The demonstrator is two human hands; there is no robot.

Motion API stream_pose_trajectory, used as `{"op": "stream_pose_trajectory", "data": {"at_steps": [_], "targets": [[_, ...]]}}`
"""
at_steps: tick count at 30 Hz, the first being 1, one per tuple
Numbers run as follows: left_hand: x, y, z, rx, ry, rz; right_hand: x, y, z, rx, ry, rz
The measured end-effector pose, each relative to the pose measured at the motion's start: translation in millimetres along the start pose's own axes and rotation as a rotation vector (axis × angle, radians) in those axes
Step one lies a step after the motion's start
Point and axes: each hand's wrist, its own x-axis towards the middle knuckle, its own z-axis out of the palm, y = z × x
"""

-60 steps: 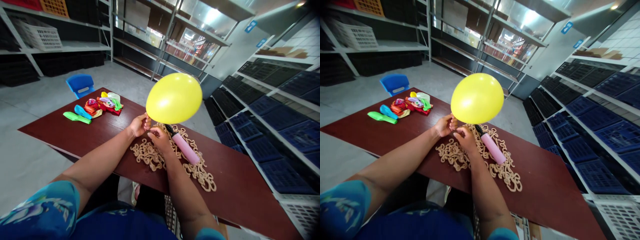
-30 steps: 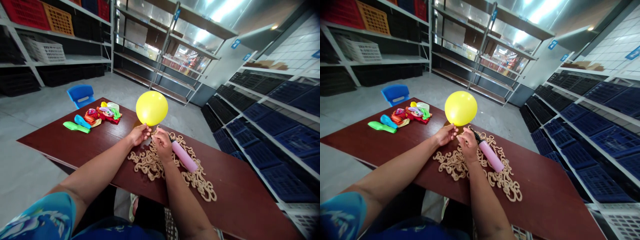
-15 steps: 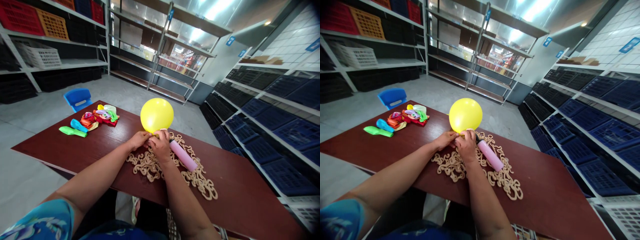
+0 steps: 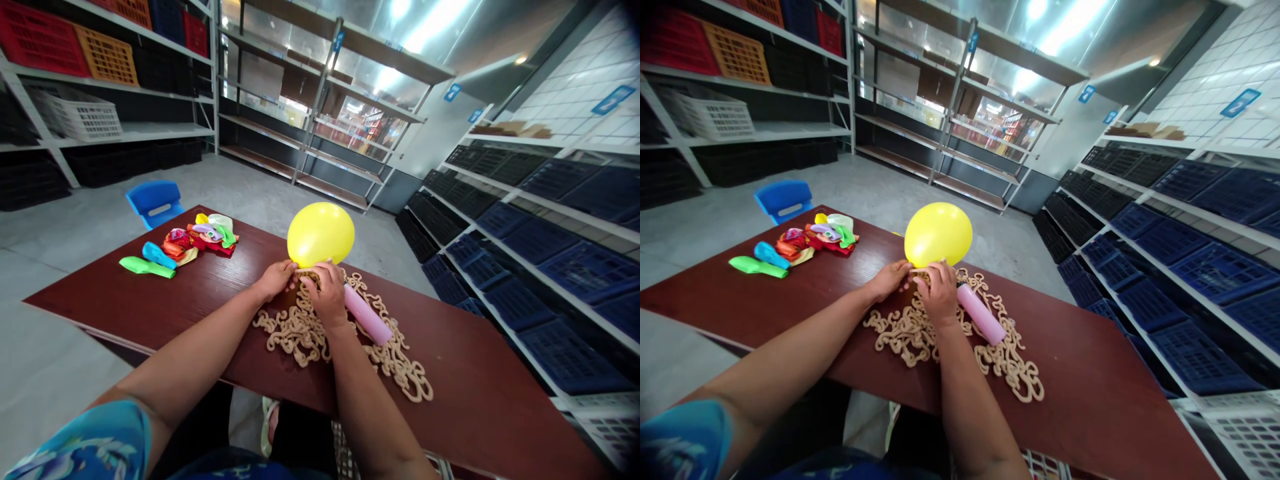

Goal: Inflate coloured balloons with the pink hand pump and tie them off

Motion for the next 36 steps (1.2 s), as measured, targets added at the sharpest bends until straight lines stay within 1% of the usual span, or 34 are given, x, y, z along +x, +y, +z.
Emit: {"op": "stream_pose_trajectory", "data": {"at_steps": [2,4,6,9,12,16,21,25,28,32,34,36], "targets": [[2.0,-1.5,-0.1,-0.021,0.017,-0.013,1.6,-0.4,-1.1,0.04,0.053,-0.005],[2.1,-2.6,1.3,-0.014,0.017,-0.021,4.2,-4.4,-0.8,0.085,0.058,-0.025],[1.0,-3.1,3.5,-0.026,0.003,-0.022,8.2,-10.6,1.5,0.13,-0.015,-0.065],[-1.1,-1.7,6.1,-0.124,-0.028,-0.047,16.6,-17.7,6.8,0.129,-0.164,-0.14],[-2.3,2.0,6.4,-0.233,-0.072,-0.086,27.1,-18.3,9.6,0.041,-0.243,-0.209],[-3.6,8.3,4.2,-0.342,-0.154,-0.156,44.1,-18.0,6.3,-0.133,-0.323,-0.302],[-4.7,16.4,-2.4,-0.443,-0.147,-0.215,68.1,-19.5,0.3,-0.287,-0.391,-0.457],[-3.6,21.8,-8.3,-0.572,-0.146,-0.217,85.0,-16.0,-1.7,-0.342,-0.439,-0.567],[-1.5,22.8,-10.1,-0.611,-0.137,-0.209,93.4,-16.2,0.3,-0.383,-0.44,-0.571],[2.0,19.9,-9.4,-0.621,-0.102,-0.218,99.3,-24.3,11.7,-0.399,-0.473,-0.513],[3.2,17.5,-8.5,-0.623,-0.086,-0.207,103.5,-30.3,21.2,-0.333,-0.453,-0.458],[3.7,15.3,-7.4,-0.6,-0.087,-0.19,110.5,-37.2,32.4,-0.186,-0.387,-0.372]]}}
